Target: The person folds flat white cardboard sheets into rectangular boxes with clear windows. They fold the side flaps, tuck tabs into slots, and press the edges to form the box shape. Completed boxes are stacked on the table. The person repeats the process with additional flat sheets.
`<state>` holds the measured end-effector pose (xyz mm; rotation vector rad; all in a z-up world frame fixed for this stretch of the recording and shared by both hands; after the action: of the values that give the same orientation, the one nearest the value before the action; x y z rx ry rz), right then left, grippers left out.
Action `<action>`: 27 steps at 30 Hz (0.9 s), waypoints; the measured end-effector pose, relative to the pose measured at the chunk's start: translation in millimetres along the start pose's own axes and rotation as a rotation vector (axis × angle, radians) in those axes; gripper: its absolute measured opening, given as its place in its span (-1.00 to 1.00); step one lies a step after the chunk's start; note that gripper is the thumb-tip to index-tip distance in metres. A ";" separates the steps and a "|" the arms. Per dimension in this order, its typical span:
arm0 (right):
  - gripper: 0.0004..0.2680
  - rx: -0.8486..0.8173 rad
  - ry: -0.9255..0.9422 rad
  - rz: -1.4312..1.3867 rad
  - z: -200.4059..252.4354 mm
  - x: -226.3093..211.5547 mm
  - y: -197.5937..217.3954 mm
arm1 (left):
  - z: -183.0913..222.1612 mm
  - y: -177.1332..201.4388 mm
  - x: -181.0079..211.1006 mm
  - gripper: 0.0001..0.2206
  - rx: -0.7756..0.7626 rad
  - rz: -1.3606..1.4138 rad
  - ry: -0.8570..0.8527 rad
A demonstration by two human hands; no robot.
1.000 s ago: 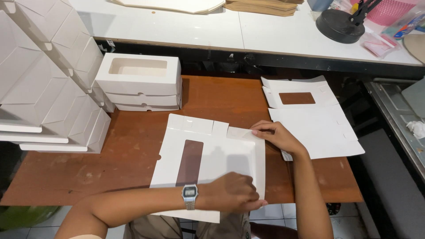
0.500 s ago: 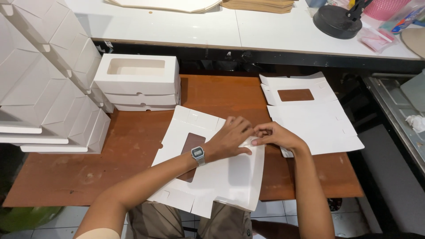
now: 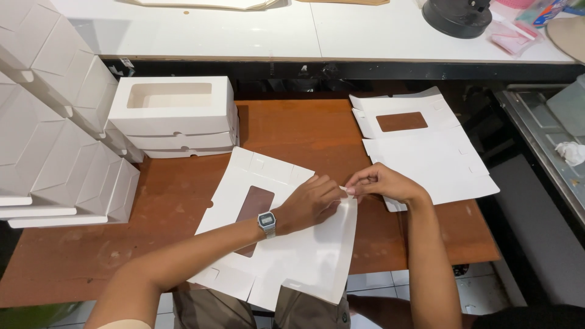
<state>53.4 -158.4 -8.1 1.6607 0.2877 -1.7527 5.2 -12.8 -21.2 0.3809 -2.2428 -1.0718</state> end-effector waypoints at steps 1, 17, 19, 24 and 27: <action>-0.86 -0.001 -0.001 -0.001 -1.1 -0.3 -2.6 | 1.8 -1.1 1.3 -0.95 -0.001 0.001 0.002; -0.82 0.108 0.212 -0.064 7.9 32.0 37.2 | -24.8 27.2 29.7 -0.96 0.167 0.141 0.102; -0.81 0.185 0.258 -0.080 23.8 24.4 49.5 | -39.2 28.6 42.4 -0.94 0.198 0.120 0.078; -0.74 0.878 0.288 0.040 101.7 -69.7 44.0 | -74.1 -13.9 58.2 -0.73 0.044 0.272 0.140; -0.75 1.187 0.308 0.209 140.6 -68.4 34.2 | -86.9 7.7 73.4 -0.68 -0.272 0.364 0.325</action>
<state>-40.8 -244.8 88.4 2.6215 -0.9516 -1.5456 4.5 -96.3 56.4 0.0232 -1.7651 -1.0172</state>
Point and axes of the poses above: each hand's wrist, its own z-axis away from the middle knuckle, its own y-axis out of the back of the hand, x = y × z, the point moved 7 cm from there along -z, towards the middle knuckle, and after that the axes turned 13 degrees about y, right-handed, at the moved point
